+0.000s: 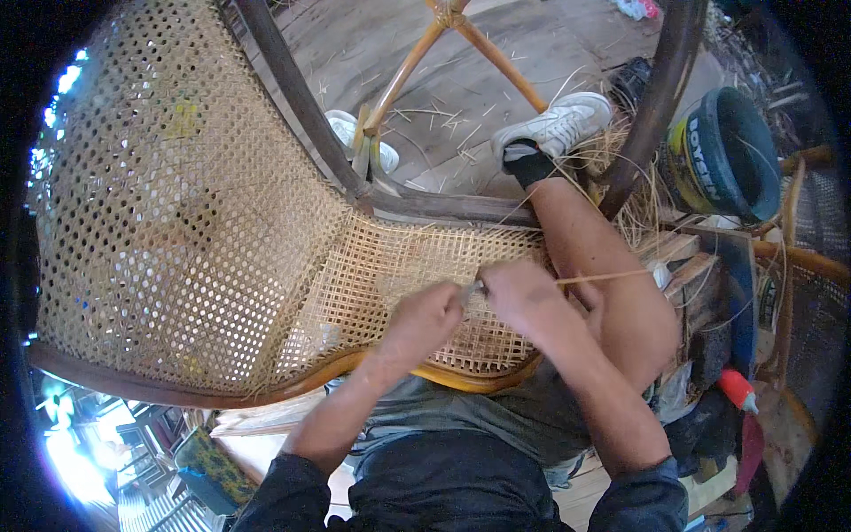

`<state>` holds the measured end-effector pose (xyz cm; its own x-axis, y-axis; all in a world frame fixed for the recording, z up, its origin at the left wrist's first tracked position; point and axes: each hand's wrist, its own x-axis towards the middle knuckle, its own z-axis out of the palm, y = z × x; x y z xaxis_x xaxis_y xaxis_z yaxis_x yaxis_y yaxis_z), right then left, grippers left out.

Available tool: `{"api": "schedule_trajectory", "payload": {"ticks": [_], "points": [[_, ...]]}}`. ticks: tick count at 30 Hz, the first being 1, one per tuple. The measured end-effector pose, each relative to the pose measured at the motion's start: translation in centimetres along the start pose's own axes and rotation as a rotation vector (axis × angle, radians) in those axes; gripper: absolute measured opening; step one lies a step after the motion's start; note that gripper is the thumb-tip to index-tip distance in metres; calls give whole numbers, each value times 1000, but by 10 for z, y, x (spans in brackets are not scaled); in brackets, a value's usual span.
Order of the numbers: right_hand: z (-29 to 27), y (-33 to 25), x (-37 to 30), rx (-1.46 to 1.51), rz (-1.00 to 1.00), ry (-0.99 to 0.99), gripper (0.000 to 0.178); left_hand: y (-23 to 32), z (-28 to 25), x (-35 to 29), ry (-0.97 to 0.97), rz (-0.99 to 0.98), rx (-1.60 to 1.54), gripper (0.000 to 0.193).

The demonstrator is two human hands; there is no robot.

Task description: Repairing or weaving the seat and backrest of a cane chair using specialized tools.

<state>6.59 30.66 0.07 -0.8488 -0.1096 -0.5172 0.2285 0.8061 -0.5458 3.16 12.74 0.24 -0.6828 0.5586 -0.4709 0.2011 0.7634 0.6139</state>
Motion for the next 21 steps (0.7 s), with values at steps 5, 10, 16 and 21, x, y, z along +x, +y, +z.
{"api": "schedule_trajectory", "payload": {"ticks": [5, 10, 16, 21], "points": [[10, 48, 56, 337, 218, 208, 19, -19, -43, 88, -261, -179, 2, 40], [53, 72, 78, 463, 343, 82, 23, -38, -24, 132, -486, -151, 244, 44], [66, 76, 84, 365, 354, 88, 25, -40, -19, 154, -493, 65, 542, 41], [56, 63, 86, 262, 397, 51, 24, -8, -28, 164, -673, -13, 783, 30]]}}
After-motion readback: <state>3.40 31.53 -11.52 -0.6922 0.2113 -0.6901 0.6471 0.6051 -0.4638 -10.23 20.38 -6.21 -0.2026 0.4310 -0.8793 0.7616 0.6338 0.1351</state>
